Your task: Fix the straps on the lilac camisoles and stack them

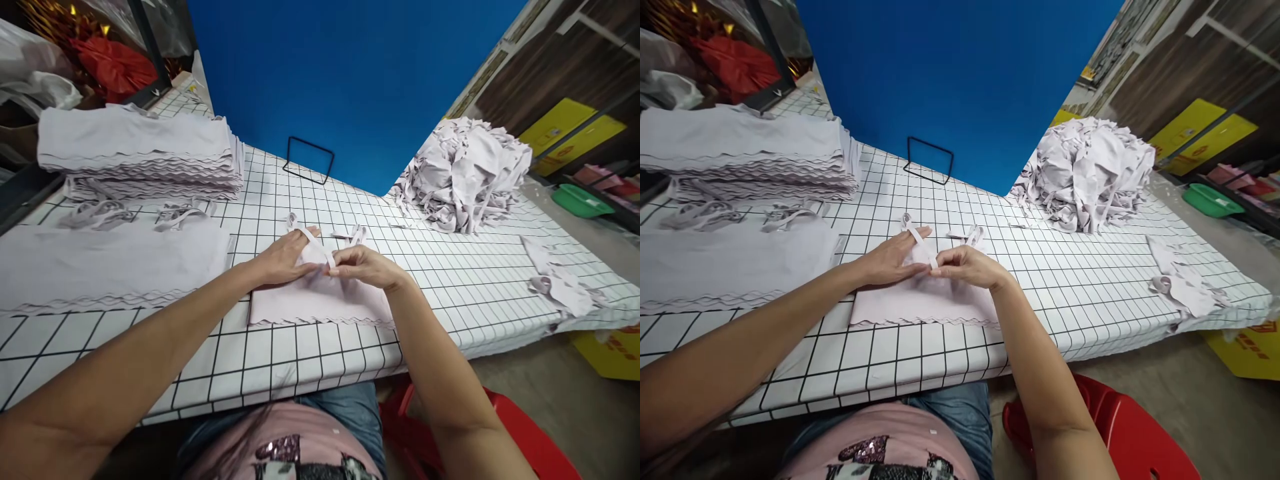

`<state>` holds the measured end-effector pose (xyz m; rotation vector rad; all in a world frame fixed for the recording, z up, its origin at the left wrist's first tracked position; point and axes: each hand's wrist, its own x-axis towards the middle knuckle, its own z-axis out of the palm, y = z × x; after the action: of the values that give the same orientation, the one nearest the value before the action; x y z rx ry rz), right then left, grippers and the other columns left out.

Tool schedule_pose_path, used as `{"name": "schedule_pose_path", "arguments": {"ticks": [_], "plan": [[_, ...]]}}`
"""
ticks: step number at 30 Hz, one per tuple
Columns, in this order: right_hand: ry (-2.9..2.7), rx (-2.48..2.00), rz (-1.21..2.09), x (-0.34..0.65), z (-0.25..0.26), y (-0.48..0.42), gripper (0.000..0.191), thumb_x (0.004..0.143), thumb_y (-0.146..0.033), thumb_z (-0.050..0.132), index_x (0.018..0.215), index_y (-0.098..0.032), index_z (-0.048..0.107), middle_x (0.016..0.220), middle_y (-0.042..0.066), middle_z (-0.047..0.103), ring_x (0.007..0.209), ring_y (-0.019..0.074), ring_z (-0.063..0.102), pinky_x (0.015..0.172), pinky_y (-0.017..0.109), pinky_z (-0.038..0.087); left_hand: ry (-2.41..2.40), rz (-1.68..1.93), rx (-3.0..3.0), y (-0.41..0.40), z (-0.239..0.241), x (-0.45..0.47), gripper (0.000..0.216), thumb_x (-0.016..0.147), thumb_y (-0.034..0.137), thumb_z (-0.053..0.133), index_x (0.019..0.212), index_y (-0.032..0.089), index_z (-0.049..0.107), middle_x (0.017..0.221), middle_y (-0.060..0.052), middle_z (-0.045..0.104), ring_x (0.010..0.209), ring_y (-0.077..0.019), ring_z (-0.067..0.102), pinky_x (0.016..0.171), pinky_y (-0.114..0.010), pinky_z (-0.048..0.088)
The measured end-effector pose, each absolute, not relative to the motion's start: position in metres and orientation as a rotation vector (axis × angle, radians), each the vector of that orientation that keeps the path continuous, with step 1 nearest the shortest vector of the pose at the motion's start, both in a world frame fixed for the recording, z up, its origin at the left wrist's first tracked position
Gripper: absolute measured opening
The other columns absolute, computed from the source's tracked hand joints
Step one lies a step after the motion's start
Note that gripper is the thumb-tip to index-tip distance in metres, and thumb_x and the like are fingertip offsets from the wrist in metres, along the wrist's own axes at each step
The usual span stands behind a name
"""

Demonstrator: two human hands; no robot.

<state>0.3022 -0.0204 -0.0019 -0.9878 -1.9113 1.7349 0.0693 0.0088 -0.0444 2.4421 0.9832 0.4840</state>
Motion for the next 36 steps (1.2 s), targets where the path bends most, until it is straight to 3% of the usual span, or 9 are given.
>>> {"name": "schedule_pose_path", "arguments": {"ticks": [4,8,15,19,23,25,27,32,36], "plan": [[-1.705,-1.082,1.546,0.277,-0.007,0.004,0.022,0.079,-0.038,0.074,0.075,-0.018,0.067,0.069,-0.004,0.057,0.061,0.0076,0.045,0.060,0.024,0.036,1.074,0.759,2.146,0.012,-0.035,0.064,0.043,0.091,0.040,0.051,0.125,0.015,0.060,0.134,-0.012,0.059,0.123,-0.0256,0.054,0.103,-0.038,0.043],[-1.457,-1.115,1.381,0.252,-0.021,0.022,0.026,0.073,-0.041,0.077,0.072,-0.019,0.064,0.072,-0.002,0.060,0.064,0.0089,0.046,0.059,0.025,0.037,1.092,0.858,1.842,0.013,-0.028,0.060,0.030,0.087,0.035,0.054,0.105,0.018,0.071,0.110,-0.005,0.071,0.101,-0.0208,0.064,0.088,-0.031,0.050],[-1.412,-1.088,1.306,0.241,-0.041,0.022,0.024,0.072,-0.040,0.076,0.072,-0.019,0.064,0.095,0.003,0.069,0.068,0.0107,0.051,0.060,0.027,0.040,1.201,0.900,1.643,0.016,-0.036,0.063,0.024,0.076,0.037,0.065,0.073,0.014,0.070,0.070,-0.002,0.067,0.065,-0.0136,0.059,0.059,-0.025,0.043],[-1.592,-1.181,1.030,0.246,-0.038,0.019,0.022,0.079,-0.039,0.071,0.075,-0.020,0.061,0.084,0.003,0.065,0.070,0.0136,0.053,0.061,0.029,0.042,1.263,0.861,1.759,0.016,-0.034,0.062,0.021,0.078,0.033,0.061,0.074,0.014,0.069,0.071,-0.002,0.068,0.066,-0.0144,0.059,0.061,-0.026,0.043],[-1.891,-1.089,0.429,0.248,-0.028,0.014,0.016,0.087,-0.031,0.065,0.099,-0.021,0.063,0.108,0.008,0.063,0.099,0.0217,0.056,0.077,0.036,0.047,1.278,0.815,2.177,0.014,-0.027,0.059,0.015,0.078,0.023,0.057,0.077,0.016,0.069,0.081,-0.004,0.070,0.082,-0.0186,0.062,0.075,-0.031,0.046],[-2.110,-1.003,0.376,0.248,-0.025,0.011,0.022,0.092,-0.026,0.059,0.113,-0.025,0.061,0.119,0.007,0.063,0.112,0.0244,0.051,0.090,0.042,0.044,1.273,0.740,2.339,0.012,-0.025,0.058,0.016,0.079,0.020,0.055,0.079,0.015,0.069,0.082,-0.006,0.069,0.085,-0.0206,0.061,0.077,-0.033,0.046],[-2.270,-0.999,0.438,0.248,-0.024,0.009,0.028,0.095,-0.024,0.055,0.122,-0.028,0.058,0.117,0.005,0.066,0.112,0.0248,0.049,0.096,0.046,0.039,1.268,0.678,2.427,0.011,-0.023,0.056,0.017,0.079,0.019,0.054,0.081,0.014,0.070,0.083,-0.007,0.069,0.086,-0.0212,0.061,0.077,-0.033,0.047],[-2.377,-1.092,0.444,0.250,-0.027,0.008,0.010,0.093,-0.027,0.059,0.101,-0.025,0.066,0.093,0.004,0.066,0.100,0.0242,0.048,0.093,0.046,0.037,1.222,0.598,2.475,0.012,-0.018,0.051,0.015,0.081,0.020,0.055,0.077,0.016,0.069,0.080,-0.005,0.068,0.079,-0.0178,0.059,0.076,-0.030,0.045],[-2.401,-1.077,0.505,0.253,-0.025,0.007,0.005,0.092,-0.025,0.058,0.091,-0.023,0.062,0.107,0.006,0.061,0.104,0.0236,0.048,0.091,0.044,0.039,1.155,0.510,2.491,0.012,-0.016,0.049,0.014,0.081,0.021,0.055,0.076,0.017,0.067,0.076,-0.004,0.066,0.075,-0.0167,0.057,0.074,-0.030,0.042]]}}
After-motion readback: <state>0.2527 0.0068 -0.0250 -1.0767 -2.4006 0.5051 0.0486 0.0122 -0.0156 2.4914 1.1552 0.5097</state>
